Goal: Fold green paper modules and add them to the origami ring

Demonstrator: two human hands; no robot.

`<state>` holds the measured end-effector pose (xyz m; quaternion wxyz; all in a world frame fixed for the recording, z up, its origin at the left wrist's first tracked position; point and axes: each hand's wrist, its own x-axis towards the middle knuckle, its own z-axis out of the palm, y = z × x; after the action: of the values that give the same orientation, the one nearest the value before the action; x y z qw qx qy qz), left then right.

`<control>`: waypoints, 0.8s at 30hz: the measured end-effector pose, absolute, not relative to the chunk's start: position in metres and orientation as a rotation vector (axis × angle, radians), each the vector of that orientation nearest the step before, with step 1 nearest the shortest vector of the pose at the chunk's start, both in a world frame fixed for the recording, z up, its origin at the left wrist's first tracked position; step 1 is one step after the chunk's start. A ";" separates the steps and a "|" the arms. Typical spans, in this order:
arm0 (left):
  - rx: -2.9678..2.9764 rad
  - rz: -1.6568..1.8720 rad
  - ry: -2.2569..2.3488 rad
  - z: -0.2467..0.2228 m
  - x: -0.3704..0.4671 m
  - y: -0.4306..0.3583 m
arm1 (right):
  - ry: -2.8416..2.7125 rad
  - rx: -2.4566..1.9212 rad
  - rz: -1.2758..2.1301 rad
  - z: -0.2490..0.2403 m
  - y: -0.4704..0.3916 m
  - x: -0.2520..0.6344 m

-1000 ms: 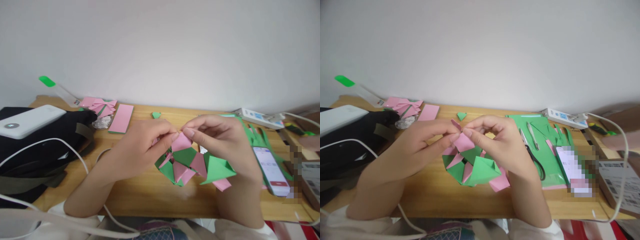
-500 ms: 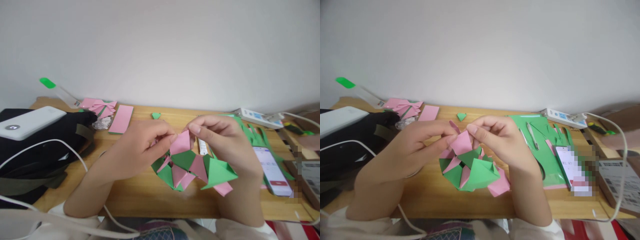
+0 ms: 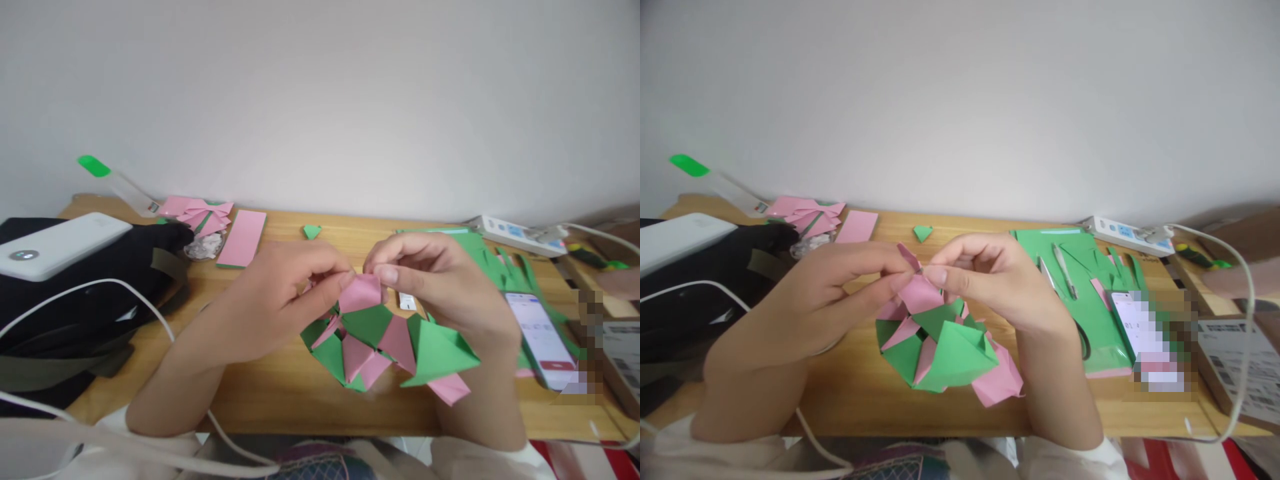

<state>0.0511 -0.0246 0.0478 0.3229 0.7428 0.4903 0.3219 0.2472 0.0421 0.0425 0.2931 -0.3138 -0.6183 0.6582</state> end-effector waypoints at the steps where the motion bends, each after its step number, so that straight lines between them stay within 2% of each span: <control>1: 1.946 0.846 1.289 0.048 0.051 -0.024 | -1.647 -0.840 1.755 0.044 0.042 0.246; 16: 2.016 0.811 1.293 0.050 0.054 -0.024 | -1.703 -0.820 1.756 0.044 0.041 0.249; 24: 2.018 0.825 1.325 0.049 0.055 -0.024 | -1.829 -0.961 1.424 0.048 0.033 0.247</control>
<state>0.0551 -0.0242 0.0485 0.2911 0.7567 0.4971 0.3093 0.2468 0.0332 0.0482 0.3108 -0.3640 -0.6929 0.5393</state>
